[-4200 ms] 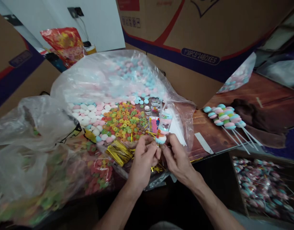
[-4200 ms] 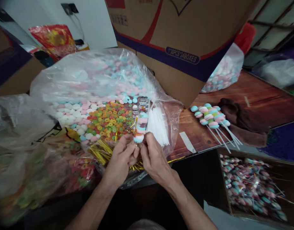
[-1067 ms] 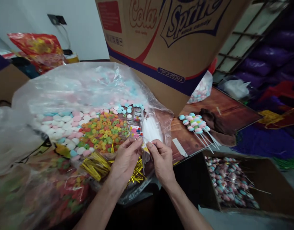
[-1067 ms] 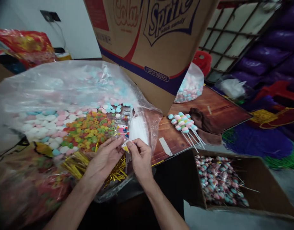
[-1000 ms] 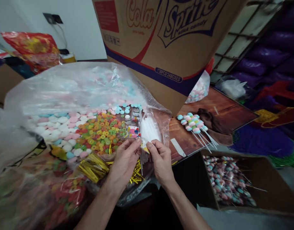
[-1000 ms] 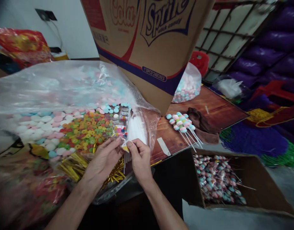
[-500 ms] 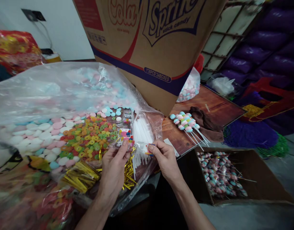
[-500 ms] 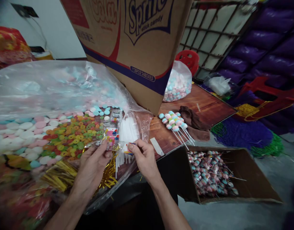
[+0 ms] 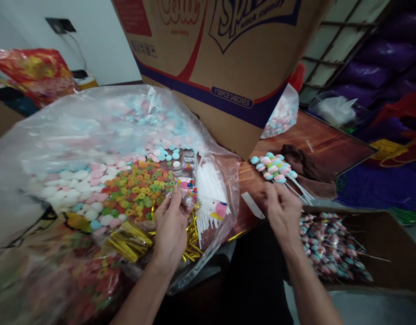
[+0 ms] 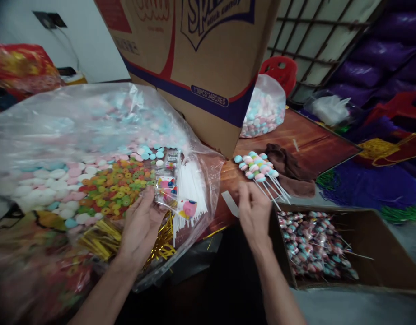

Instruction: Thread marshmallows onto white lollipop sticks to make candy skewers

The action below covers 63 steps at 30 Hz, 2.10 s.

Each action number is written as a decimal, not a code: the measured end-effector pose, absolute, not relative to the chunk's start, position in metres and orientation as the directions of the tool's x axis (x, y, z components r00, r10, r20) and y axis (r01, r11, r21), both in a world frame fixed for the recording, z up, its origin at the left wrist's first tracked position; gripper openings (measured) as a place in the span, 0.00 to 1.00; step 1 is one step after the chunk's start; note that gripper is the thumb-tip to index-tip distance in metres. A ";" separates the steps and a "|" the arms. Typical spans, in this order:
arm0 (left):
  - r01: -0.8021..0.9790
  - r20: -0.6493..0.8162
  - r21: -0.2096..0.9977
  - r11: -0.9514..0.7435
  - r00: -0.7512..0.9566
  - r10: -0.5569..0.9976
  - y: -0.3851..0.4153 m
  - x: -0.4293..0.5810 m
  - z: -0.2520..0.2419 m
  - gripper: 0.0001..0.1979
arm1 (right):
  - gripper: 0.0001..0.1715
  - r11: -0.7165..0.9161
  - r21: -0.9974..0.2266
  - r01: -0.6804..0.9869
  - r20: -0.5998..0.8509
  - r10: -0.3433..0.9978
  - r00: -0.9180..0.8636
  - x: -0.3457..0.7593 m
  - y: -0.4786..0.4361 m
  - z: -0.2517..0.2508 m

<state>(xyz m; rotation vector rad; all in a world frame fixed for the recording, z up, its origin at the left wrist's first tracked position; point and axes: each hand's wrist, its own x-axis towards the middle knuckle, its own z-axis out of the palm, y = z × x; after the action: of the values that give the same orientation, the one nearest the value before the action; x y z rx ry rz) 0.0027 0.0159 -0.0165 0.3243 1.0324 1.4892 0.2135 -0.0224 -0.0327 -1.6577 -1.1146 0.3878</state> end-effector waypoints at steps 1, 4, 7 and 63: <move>-0.665 -0.383 0.732 0.152 -0.217 0.898 0.017 0.000 -0.018 0.12 | 0.17 -0.056 -0.834 0.549 0.321 0.760 0.565 0.226 -0.022 -0.036; -0.701 -0.428 0.691 0.176 -0.201 0.881 0.019 -0.007 -0.022 0.08 | 0.15 -0.322 -0.403 0.857 0.535 0.676 0.506 0.256 -0.021 -0.050; -0.735 -0.439 0.660 0.157 -0.207 0.874 0.020 -0.008 -0.021 0.07 | 0.15 -0.383 -0.149 0.911 0.572 0.718 0.396 0.275 -0.023 -0.063; -0.561 -0.277 0.826 0.062 -0.308 0.910 0.022 -0.033 -0.023 0.18 | 0.05 0.393 -0.678 0.622 0.523 0.852 0.032 0.178 -0.084 -0.020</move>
<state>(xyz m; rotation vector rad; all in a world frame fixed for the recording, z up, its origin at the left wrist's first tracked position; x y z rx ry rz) -0.0334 0.0215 -0.0227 0.4399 1.1054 1.5549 0.1785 -0.0841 -0.0201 -1.3135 -1.6742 0.2948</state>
